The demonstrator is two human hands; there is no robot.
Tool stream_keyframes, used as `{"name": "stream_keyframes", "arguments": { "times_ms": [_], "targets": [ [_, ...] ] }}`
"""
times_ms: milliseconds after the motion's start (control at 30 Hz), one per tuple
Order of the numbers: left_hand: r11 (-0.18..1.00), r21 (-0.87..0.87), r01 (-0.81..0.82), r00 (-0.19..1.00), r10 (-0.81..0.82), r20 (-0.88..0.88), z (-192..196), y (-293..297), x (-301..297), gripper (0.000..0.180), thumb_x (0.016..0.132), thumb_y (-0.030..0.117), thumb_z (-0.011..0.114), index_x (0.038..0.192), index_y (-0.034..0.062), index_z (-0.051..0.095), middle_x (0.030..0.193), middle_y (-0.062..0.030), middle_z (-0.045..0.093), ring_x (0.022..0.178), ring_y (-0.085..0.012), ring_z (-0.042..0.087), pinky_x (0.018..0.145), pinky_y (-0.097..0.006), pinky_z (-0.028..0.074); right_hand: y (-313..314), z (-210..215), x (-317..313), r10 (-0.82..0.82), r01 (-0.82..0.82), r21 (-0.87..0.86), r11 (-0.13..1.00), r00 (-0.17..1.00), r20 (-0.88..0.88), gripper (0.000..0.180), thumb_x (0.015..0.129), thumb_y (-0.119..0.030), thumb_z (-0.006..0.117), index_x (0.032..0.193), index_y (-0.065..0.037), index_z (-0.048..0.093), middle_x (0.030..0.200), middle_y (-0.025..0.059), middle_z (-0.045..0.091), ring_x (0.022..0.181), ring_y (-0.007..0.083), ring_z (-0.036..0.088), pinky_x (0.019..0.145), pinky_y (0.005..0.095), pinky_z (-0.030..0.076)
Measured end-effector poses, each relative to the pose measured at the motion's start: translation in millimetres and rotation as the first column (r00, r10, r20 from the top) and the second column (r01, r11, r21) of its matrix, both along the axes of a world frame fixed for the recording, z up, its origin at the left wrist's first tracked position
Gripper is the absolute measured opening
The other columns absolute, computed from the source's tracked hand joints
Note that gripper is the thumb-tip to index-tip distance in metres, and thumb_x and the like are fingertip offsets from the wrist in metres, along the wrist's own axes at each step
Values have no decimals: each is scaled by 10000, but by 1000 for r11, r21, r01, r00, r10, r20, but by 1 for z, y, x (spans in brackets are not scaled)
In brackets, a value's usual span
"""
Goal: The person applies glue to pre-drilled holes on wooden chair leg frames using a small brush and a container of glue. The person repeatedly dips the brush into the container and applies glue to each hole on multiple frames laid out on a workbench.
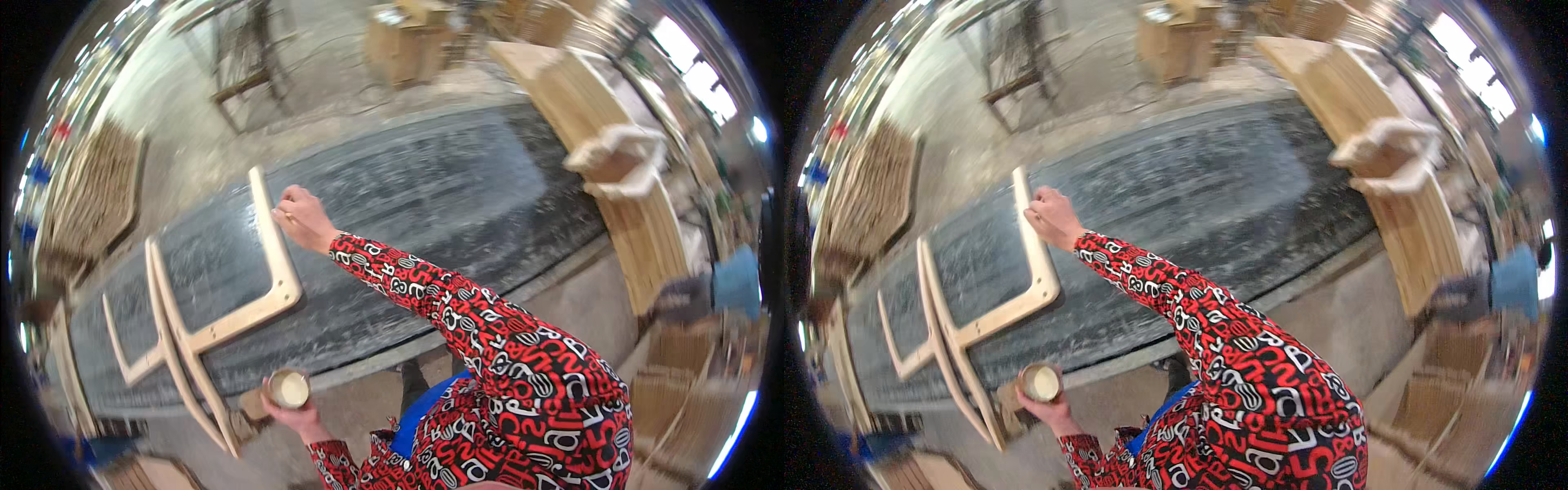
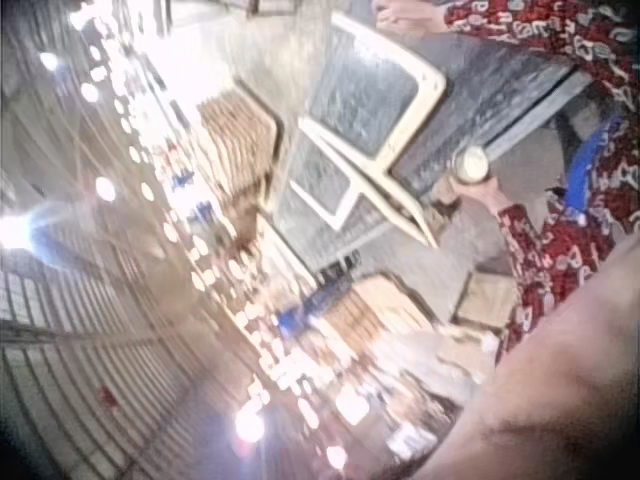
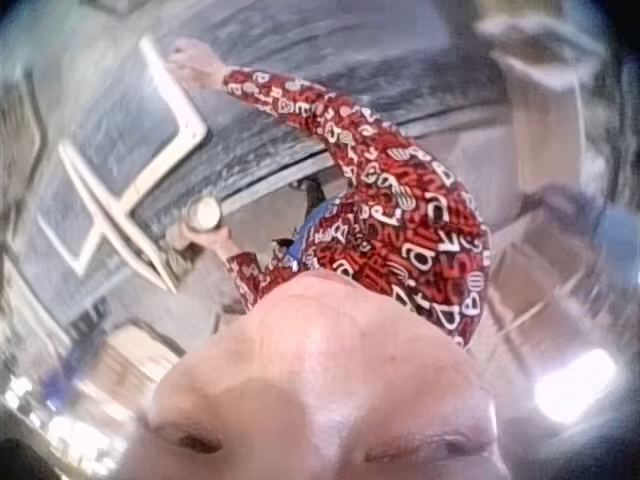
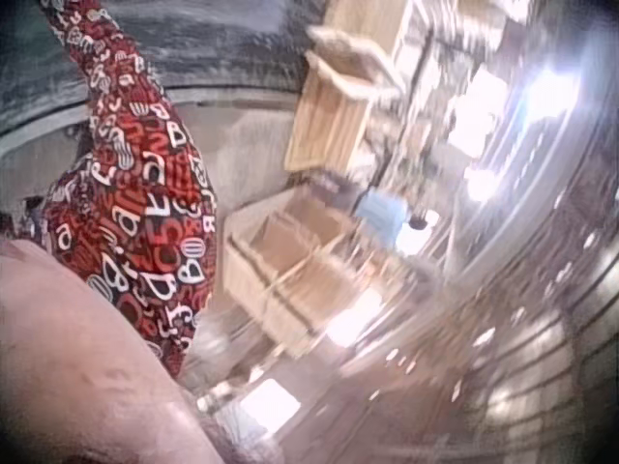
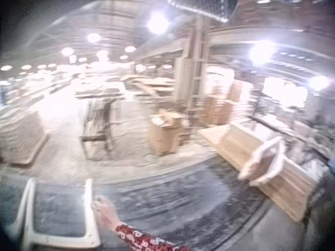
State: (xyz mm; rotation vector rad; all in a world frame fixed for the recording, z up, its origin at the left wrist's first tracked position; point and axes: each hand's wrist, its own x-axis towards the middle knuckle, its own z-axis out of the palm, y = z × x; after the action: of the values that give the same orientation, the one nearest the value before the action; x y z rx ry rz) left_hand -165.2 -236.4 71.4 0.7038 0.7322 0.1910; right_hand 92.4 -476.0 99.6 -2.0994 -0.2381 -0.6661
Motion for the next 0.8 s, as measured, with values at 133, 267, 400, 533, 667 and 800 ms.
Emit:
{"name": "stream_keyframes", "arguments": {
  "times_ms": [133,267,400,533,667,800],
  "targets": [
    [979,-154,132,990,-122,74,3,-53,20,402,849,450,529,1154,190,566,1206,-22,561,1123,-267,535,912,-586,442,-184,61,-24,-162,150,99,984,978,131,149,833,-101,539,927,-25,627,936,140,605,891,305,584,795,376,469],
    [967,-117,227,969,-212,127,13,-90,44,423,857,462,516,1175,187,551,1170,-29,582,1098,-266,552,903,-600,434,-340,78,-111,-689,689,83,720,694,208,224,759,-33,508,931,-52,650,966,146,627,953,301,568,865,397,440],
    [885,-278,372,925,-330,187,8,-199,41,438,855,471,517,1187,186,539,1171,-33,582,1094,-275,557,906,-624,418,-550,125,-224,-992,981,-187,54,74,103,534,733,-322,647,1126,24,545,1077,222,586,1058,363,545,906,449,436],
    [878,-243,412,906,-367,211,23,-259,40,431,850,475,527,1177,194,546,1157,-41,587,1087,-291,557,907,-634,411,-619,108,-211,-874,910,-378,168,-40,-484,797,744,-441,653,1307,36,353,1181,233,557,1139,358,529,947,436,430],
    [774,-413,479,878,-421,229,27,-335,10,427,860,463,519,1167,169,548,1151,-61,588,1090,-303,550,926,-665,369,-714,120,-242,-828,843,-483,238,-83,-555,869,723,-399,656,1337,93,287,1270,254,514,1157,320,542,969,389,425],
    [793,-329,512,855,-434,285,43,-330,-9,394,878,450,501,1154,173,552,1145,-67,588,1097,-298,545,929,-667,367,-691,124,-227,-754,820,-301,486,219,-619,611,727,-340,608,1102,137,536,1226,336,500,1141,349,538,964,377,421]
  ]
}}
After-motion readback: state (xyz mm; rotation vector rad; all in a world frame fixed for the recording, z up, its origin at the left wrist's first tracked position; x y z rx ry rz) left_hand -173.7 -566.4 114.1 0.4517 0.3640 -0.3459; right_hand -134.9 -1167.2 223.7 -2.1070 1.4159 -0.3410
